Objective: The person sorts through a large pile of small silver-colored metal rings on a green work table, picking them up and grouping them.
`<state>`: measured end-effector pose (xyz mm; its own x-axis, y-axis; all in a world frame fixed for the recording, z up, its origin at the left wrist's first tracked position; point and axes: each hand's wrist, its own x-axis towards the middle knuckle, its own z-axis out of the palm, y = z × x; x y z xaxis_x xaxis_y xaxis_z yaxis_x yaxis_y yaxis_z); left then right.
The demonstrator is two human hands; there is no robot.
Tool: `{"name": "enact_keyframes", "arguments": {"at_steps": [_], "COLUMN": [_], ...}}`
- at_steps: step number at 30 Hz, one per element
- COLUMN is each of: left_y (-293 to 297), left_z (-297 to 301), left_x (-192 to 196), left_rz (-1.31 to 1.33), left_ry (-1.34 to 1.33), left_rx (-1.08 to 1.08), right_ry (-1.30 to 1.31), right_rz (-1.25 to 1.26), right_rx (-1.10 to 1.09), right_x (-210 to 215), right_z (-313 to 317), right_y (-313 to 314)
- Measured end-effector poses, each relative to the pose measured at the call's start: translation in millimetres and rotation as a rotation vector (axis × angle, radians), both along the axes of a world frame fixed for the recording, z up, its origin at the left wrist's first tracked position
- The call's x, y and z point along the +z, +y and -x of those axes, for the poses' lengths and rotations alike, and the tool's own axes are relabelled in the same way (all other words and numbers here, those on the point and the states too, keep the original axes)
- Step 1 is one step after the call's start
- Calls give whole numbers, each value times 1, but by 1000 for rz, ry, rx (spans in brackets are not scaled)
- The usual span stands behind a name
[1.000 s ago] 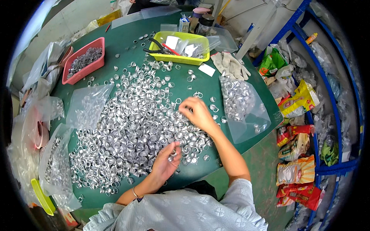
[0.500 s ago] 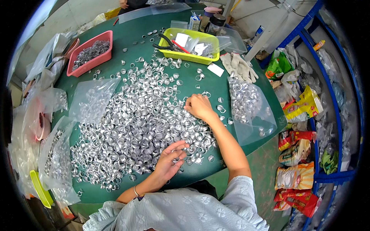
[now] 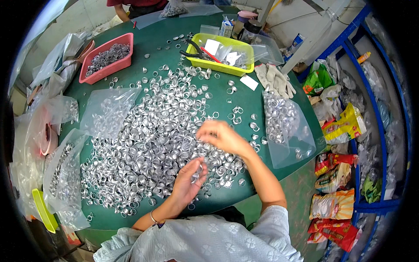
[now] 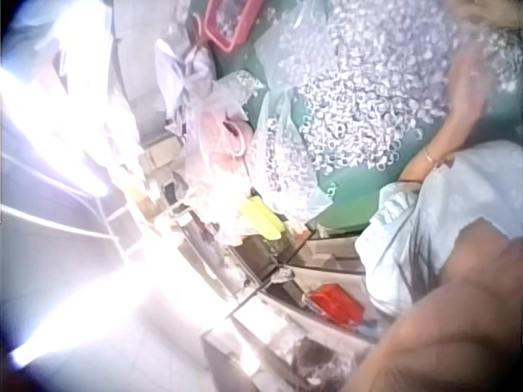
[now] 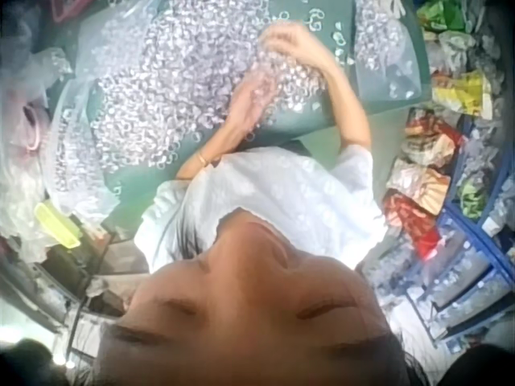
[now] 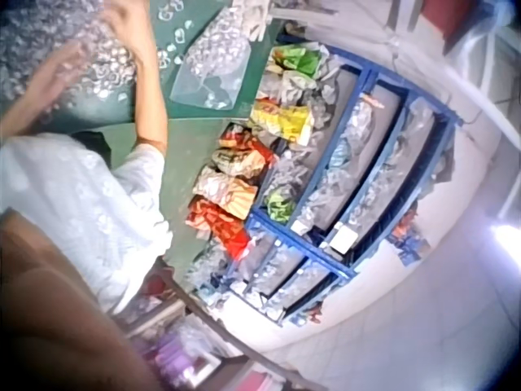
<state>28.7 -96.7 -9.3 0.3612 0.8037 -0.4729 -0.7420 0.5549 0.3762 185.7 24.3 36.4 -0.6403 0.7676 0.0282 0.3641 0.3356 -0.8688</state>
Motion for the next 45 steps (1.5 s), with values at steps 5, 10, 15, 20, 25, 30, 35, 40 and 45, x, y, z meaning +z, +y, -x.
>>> {"name": "enact_keyframes", "arguments": {"at_steps": [5, 10, 15, 20, 25, 30, 35, 40, 45], "left_y": [-3, 2, 0, -1, 0, -2, 2, 0, 1], "left_z": [10, 12, 13, 19, 23, 33, 44, 46, 58], "left_x": [-12, 4, 6, -12, 8, -16, 6, 5, -10], "left_rz": [-144, -111, -66, -104, -212, -203, -113, -147, -202], "left_ry": [-109, -20, -40, -166, -74, -273, -193, -128, -241], "left_rx": [-204, -72, 58, -62, -97, -77, 26, 99, -4], "right_ry": [-355, -30, 54, -87, -298, -146, 55, -28, -357], "right_rz": [-463, 54, 37, -197, -448, 58, 339, 230, -446], "right_rx": [-94, -134, 168, -142, -147, -232, 143, 375, 25], "right_x": [-40, -12, 6, -27, -51, -27, 1, 19, -30], "right_z": [-6, -16, 7, 31, 59, 47, 48, 55, 80], "right_y": [25, 9, -11, 28, 36, 29, -1, 19, 33]}}
